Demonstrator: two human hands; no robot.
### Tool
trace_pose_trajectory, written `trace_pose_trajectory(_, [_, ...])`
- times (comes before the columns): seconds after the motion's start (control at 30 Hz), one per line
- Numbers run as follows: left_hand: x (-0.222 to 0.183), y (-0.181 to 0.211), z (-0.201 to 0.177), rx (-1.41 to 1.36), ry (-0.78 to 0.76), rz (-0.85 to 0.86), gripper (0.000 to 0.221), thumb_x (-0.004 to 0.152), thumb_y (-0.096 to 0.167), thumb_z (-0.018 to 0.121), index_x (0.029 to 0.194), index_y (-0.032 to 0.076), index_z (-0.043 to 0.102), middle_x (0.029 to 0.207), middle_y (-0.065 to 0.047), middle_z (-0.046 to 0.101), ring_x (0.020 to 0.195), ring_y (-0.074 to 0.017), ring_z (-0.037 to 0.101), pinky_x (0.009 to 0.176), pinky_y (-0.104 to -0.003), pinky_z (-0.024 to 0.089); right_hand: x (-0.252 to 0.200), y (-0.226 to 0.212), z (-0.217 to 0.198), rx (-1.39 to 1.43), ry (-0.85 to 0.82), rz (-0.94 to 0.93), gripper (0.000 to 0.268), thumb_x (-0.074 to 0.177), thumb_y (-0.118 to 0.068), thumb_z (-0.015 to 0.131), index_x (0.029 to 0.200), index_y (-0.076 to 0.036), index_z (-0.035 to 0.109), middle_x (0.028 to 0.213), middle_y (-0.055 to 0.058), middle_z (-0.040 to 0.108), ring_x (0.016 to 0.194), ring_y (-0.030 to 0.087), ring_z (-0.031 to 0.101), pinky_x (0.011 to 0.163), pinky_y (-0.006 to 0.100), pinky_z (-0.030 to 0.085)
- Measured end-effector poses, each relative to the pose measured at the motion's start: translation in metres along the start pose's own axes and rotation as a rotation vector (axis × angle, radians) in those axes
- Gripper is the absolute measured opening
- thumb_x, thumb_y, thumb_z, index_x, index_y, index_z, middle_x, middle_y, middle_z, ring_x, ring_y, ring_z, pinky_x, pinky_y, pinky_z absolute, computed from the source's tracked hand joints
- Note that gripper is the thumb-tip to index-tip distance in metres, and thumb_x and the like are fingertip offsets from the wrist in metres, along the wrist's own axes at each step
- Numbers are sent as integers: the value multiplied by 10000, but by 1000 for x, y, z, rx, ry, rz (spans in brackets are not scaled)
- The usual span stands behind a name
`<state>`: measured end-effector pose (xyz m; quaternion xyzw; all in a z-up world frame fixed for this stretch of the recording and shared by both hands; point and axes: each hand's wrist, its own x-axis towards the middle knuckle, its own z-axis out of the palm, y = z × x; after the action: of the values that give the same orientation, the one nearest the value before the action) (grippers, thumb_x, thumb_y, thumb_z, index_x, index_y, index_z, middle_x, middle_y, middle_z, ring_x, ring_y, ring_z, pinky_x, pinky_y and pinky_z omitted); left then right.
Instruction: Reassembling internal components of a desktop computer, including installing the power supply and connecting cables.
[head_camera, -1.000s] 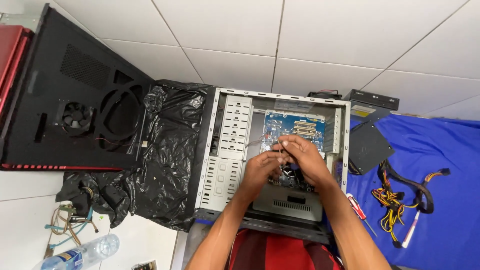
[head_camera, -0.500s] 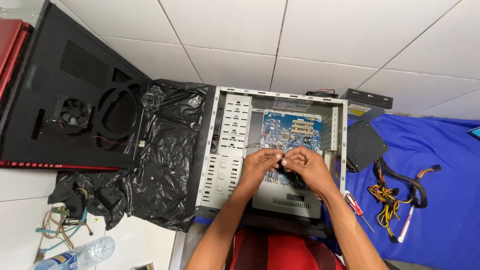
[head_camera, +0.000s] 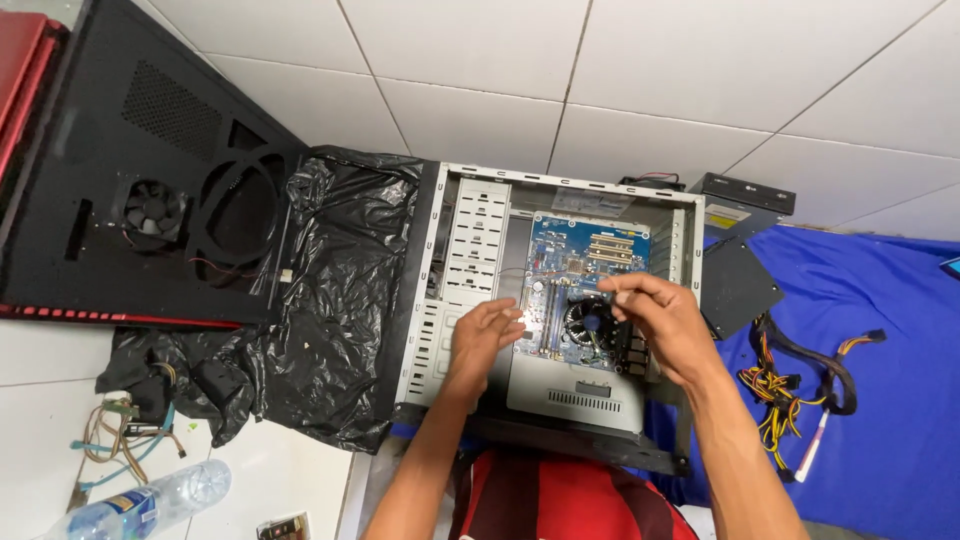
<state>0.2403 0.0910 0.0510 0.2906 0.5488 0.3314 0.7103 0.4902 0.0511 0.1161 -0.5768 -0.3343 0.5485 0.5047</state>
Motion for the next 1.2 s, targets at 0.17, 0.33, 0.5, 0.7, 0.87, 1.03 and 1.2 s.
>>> trace_pose_trajectory(0.17, [-1,-16,12,-63,-195,-46,418,1017,117,571,1404,-39,554,1325,-314,630,1201,-407,660,1050,-499,534,-21,-31,22,-294,-25,11,249,857,15,669,1061,17,813,817,181,684,773,240,600,792,386,536])
trace_pose_trajectory(0.33, [8,-50,27,-419,-276,-116,454,1044,225,514,1381,-75,568,1265,-294,674,1147,-393,688,1015,-500,566,-30,-15,20,-943,-502,181,184,852,-80,721,979,-118,849,928,154,812,907,355,749,867,453,562])
trace_pose_trajectory(0.5, [-17,-39,32,-263,-137,-114,373,1019,284,616,1227,-13,703,1022,-246,732,953,-374,745,881,-500,619,39,69,-14,-1298,-221,51,222,954,-184,565,1078,-158,747,1027,154,733,978,406,720,864,534,578])
trace_pose_trajectory(0.7, [-40,-14,35,-252,-95,-178,288,1058,170,502,1178,-40,659,910,-131,696,786,-208,684,727,-324,565,121,81,-11,-1347,-173,-133,640,852,181,452,1385,-135,609,1357,206,568,1050,419,656,1016,493,569])
trace_pose_trajectory(0.87, [-42,-17,32,-229,-81,-133,323,1036,190,522,1191,-56,663,933,-138,695,834,-231,691,757,-336,564,165,109,-25,-1556,-367,-196,506,943,-30,555,1357,-305,651,1355,78,523,1147,306,601,1162,494,446])
trace_pose_trajectory(1.03, [-38,-27,24,-149,-74,-145,319,976,123,541,1179,-77,685,929,-160,691,881,-269,719,831,-344,589,177,134,-37,-1444,-311,-591,203,886,-5,609,1052,-25,723,1040,90,684,857,270,652,872,398,578])
trace_pose_trajectory(1.2, [-30,-48,18,-3,-205,-20,281,1010,145,513,1164,-21,680,924,-108,710,858,-195,703,795,-298,590,169,113,3,-778,-99,-328,94,1006,-95,623,1036,-22,675,917,83,743,726,194,694,713,305,566])
